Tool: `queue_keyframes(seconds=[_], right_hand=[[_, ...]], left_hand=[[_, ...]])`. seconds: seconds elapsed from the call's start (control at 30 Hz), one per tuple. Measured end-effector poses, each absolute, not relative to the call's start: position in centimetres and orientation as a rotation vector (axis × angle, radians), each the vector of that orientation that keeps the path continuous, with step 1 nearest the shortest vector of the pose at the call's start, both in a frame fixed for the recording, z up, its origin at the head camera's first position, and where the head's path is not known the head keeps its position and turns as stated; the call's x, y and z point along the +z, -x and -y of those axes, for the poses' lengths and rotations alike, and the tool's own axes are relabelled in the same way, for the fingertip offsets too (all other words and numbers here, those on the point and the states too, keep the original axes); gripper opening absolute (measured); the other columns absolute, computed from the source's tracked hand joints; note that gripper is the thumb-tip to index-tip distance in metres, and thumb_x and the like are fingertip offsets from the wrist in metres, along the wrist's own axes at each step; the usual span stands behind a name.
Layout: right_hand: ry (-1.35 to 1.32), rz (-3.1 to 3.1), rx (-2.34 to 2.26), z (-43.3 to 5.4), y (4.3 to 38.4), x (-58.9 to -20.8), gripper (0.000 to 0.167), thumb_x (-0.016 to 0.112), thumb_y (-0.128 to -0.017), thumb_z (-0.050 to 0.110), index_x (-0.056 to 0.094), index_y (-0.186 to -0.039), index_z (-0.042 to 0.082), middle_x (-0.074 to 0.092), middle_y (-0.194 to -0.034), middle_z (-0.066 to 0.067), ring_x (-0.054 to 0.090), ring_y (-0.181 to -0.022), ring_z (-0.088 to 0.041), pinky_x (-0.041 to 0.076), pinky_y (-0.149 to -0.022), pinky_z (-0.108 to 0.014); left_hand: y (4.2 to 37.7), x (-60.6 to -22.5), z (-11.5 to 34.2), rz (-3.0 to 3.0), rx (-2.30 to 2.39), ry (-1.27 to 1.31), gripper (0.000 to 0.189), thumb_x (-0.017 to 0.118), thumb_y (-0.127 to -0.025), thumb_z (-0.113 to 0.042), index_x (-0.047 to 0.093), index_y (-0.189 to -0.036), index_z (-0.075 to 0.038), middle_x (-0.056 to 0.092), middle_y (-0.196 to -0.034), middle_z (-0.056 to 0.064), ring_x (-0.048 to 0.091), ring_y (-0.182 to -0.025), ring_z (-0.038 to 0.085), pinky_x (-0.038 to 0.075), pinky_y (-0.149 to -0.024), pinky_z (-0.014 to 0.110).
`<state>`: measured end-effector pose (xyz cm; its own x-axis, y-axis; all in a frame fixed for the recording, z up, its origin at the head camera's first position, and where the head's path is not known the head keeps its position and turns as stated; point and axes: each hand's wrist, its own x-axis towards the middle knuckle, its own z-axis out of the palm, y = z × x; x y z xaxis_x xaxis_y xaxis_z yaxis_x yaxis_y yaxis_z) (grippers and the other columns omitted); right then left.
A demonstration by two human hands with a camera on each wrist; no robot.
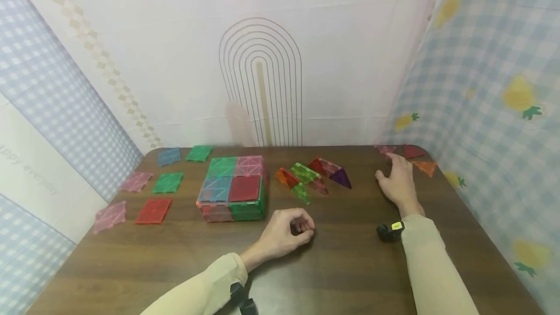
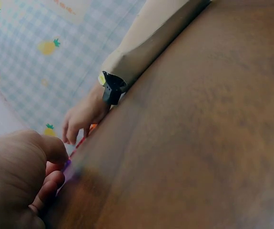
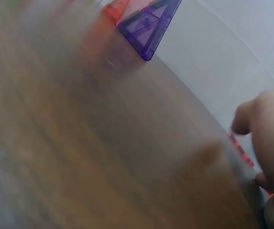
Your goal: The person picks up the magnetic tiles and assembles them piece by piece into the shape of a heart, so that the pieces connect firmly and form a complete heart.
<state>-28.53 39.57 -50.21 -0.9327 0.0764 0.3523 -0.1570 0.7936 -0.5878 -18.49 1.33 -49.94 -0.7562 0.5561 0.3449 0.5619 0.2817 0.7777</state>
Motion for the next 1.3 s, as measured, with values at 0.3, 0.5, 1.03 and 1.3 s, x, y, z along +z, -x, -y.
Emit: queue_keyframes(seconds=[0.3,0.5,1.03,1.3], right_hand=[[-0.140,2.841,0.754,-39.6,28.9,-50.0,0.080,0.052,-0.118,0.038,0.018,-0.173,-0.008,0.015,-0.179,-0.035,0.023,-0.143,-0.072,0.018,-0.109,-0.090],[-0.125,2.877,0.738,-39.0,28.6,-49.6,0.078,0.045,-0.120,0.043,0.021,-0.171,-0.011,0.020,-0.176,-0.037,0.022,-0.142,-0.069,0.020,-0.108,-0.083],[0.028,2.500,0.799,-38.8,24.0,-50.4,0.021,0.074,-0.105,0.013,0.070,-0.100,-0.007,0.061,-0.117,-0.035,0.051,-0.113,-0.058,0.033,-0.097,-0.076],[-0.346,2.536,0.806,-36.5,19.3,-50.5,0.017,0.087,-0.091,0.003,0.073,-0.094,0.014,0.071,-0.121,-0.015,0.060,-0.112,-0.040,0.041,-0.088,-0.047]], left_hand=[[18.5,-49.9,-1.3,2.523,-1.541,1.093,0.014,0.084,-0.095,-0.004,0.077,-0.098,-0.016,0.074,-0.089,-0.007,0.063,-0.078,-0.006,0.057,-0.073,0.015],[18.6,-49.7,-1.2,2.521,-1.524,1.082,0.014,0.085,-0.094,-0.005,0.077,-0.098,-0.016,0.074,-0.089,-0.007,0.063,-0.078,-0.005,0.056,-0.073,0.015],[18.4,-49.9,-1.5,2.502,-1.537,1.110,0.014,0.084,-0.094,-0.004,0.077,-0.098,-0.016,0.073,-0.089,-0.007,0.062,-0.079,-0.006,0.057,-0.074,0.015],[18.5,-49.9,-1.3,2.509,-1.527,1.113,0.014,0.084,-0.094,-0.005,0.077,-0.100,-0.015,0.074,-0.091,-0.006,0.063,-0.080,-0.005,0.057,-0.075,0.015]])
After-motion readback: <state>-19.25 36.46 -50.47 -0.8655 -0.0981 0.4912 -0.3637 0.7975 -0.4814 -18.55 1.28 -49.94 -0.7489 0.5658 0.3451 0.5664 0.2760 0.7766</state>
